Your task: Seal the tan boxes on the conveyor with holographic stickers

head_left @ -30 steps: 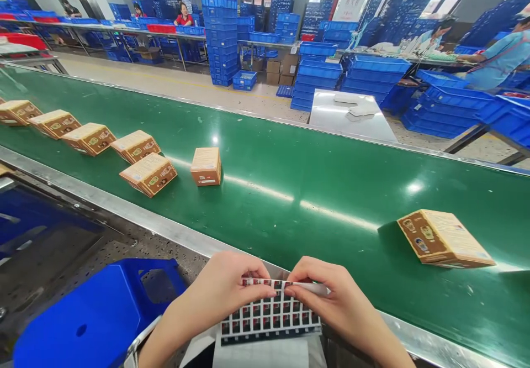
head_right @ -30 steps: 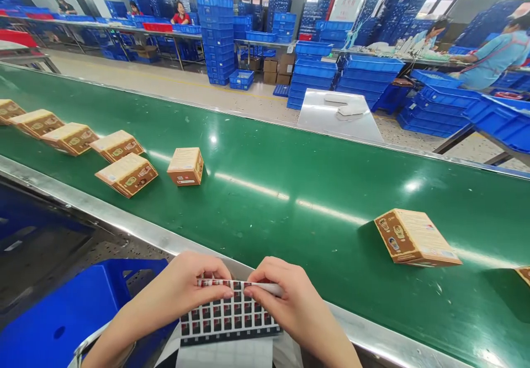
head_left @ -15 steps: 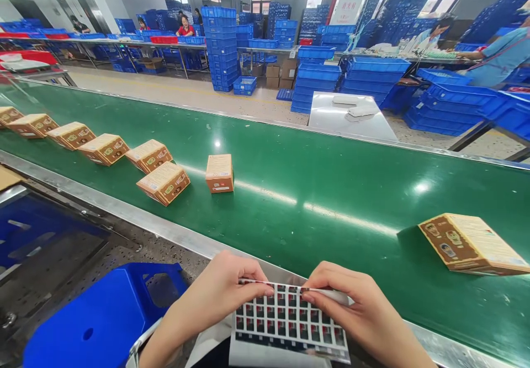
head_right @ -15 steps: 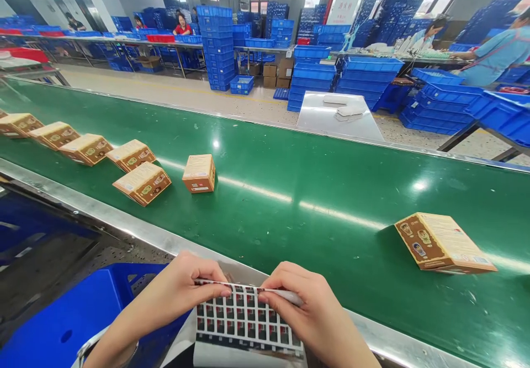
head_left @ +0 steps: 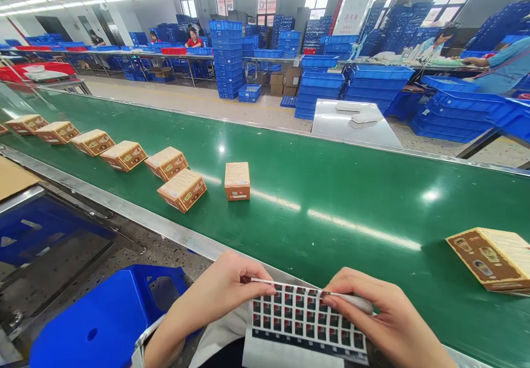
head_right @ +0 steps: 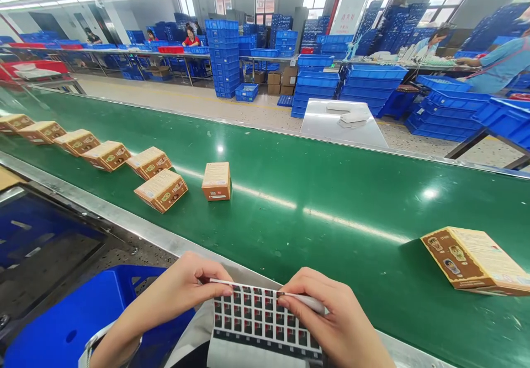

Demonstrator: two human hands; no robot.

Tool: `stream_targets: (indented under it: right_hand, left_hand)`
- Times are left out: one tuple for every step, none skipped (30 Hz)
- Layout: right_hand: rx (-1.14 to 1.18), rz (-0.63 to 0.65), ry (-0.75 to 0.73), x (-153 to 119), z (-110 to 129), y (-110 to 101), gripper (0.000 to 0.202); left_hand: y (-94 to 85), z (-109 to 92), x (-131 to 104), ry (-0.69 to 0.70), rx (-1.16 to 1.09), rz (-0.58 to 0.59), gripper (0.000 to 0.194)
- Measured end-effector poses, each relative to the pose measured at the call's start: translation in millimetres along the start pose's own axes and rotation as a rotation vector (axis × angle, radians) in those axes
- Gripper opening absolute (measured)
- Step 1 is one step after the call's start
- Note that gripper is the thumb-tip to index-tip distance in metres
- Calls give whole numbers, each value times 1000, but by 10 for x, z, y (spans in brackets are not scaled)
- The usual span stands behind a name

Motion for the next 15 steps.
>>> stream_targets:
  right_hand:
    - [-4, 5, 7, -7, -12, -9, 24]
    - [-7, 13, 14, -15, -24, -15, 24]
    - [-9, 17, 18, -21, -35, -21, 23]
    - [-10, 18, 22, -26, -44, -26, 23]
    - [-10, 20, 26, -30, -51, -30, 23]
    - [-8, 19, 30, -32, -56, -35, 23]
    - [-5, 13, 35, -34, -60, -40, 24]
    - [-1, 7, 43, -35, -64, -46, 25]
    - [5, 1, 52, -36, -70, -51, 27]
    - [11, 2, 63, -38, -78, -56, 28]
    - [18, 0, 72, -42, -88, -60, 29]
    - [22, 4, 83, -47, -100, -62, 30]
    - [22, 11, 93, -52, -113, -63, 30]
    - [21, 19, 99, -58, -126, -64, 30]
    - [20, 21, 101, -63, -137, -64, 30]
  left_hand:
    - [-7, 1, -3, 8, 9, -3, 22]
    - [-13, 1, -6, 16, 24, -4, 25]
    - [-16, 2, -8, 23, 40, 0, 27]
    - [-17, 2, -8, 29, 50, 4, 28]
    - [-16, 3, -5, 32, 51, 5, 29]
    - [-13, 4, 0, 33, 39, 7, 29]
    - [-7, 8, 7, 33, 12, 10, 28]
    - [0, 13, 17, 31, -23, 14, 26]
    - [9, 19, 27, 27, -61, 21, 24]
    - [16, 26, 38, 22, -91, 27, 23]
    - [20, 32, 48, 19, -104, 27, 23]
    - [20, 38, 57, 19, -95, 20, 23]
    - [17, 42, 65, 24, -70, 10, 25]
    - [12, 45, 71, 34, -40, 2, 28]
    - [6, 48, 76, 47, -14, -2, 32]
Point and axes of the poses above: each hand's wrist, its own x-axis towards the middle knuckle, its own y-axis out of the palm, z = x × y, the point moved 2 cm from there along x, towards the middle knuckle, and after that the axes turned 10 degrees about z, right-handed, at the moved point
